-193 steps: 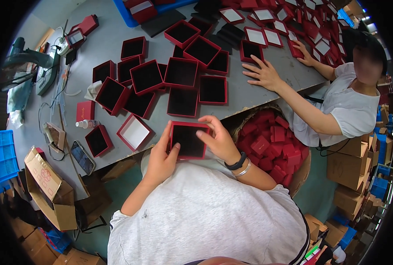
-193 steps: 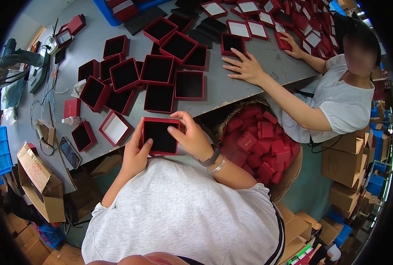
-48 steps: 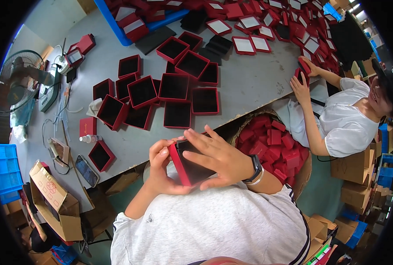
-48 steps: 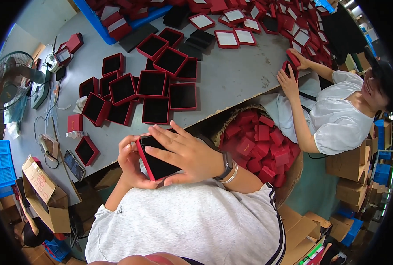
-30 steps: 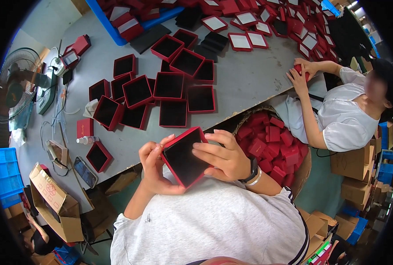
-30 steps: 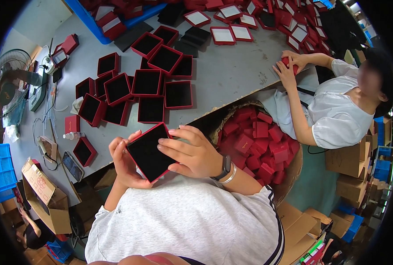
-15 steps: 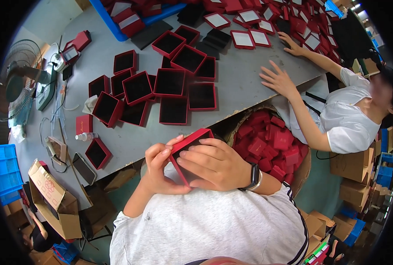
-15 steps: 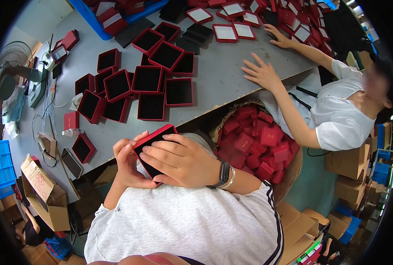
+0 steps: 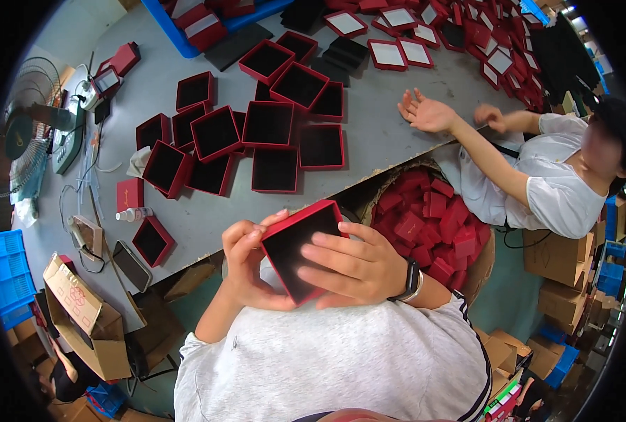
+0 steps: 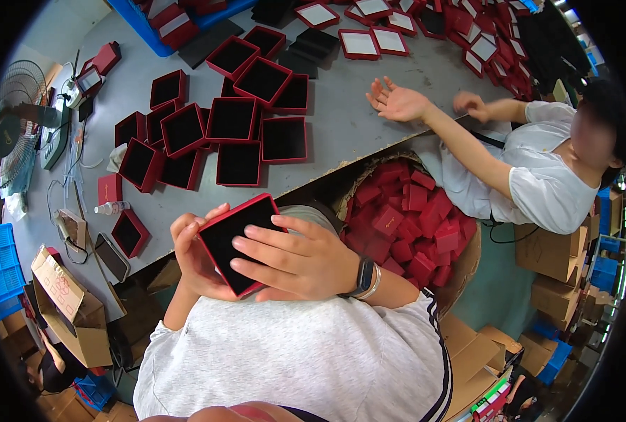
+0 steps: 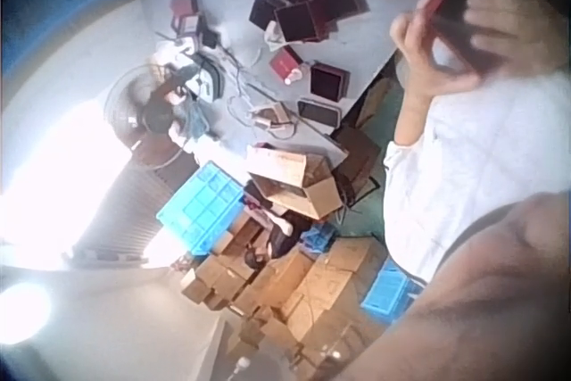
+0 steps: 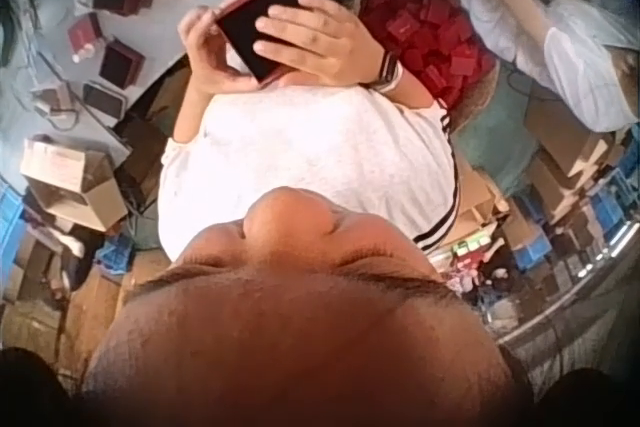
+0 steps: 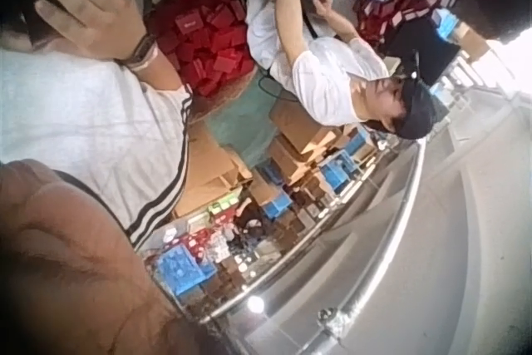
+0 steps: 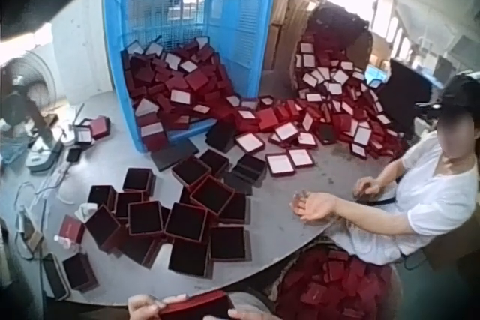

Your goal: Assembling and organizing small red and black gift boxes by placing lids and foam inserts.

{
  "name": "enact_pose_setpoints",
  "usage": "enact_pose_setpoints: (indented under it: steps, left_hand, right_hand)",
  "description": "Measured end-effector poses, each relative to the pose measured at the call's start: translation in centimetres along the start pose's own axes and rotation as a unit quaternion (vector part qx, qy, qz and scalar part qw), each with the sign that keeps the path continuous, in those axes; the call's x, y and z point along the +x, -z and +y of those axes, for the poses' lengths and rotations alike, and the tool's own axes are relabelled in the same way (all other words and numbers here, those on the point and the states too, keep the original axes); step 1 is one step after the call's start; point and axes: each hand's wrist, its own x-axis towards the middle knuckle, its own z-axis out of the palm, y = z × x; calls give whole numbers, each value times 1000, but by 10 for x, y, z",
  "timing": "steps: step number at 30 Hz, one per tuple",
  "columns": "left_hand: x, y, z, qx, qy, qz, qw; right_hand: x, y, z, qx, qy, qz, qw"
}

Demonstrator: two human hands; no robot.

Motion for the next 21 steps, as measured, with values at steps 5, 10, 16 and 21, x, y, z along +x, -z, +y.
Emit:
enact_pose_setpoints:
  steps: [5,10,16,21]
  left_hand:
    - [-1,1,-3,23,35,-28,999]
    - [-8,7,-10,3,71,16,997]
    - [-6,6,-18,-2,69,25,997]
    - [-7,7,-29,-12,99,10,995]
  right_hand:
    - [14,2,6,-24,-52,-170,984]
    - [-9,10,31,116,-53,100,987]
    - [-6,-3,24,40,-12,-53,998]
    - [5,-11,32,31,-7,-101,994]
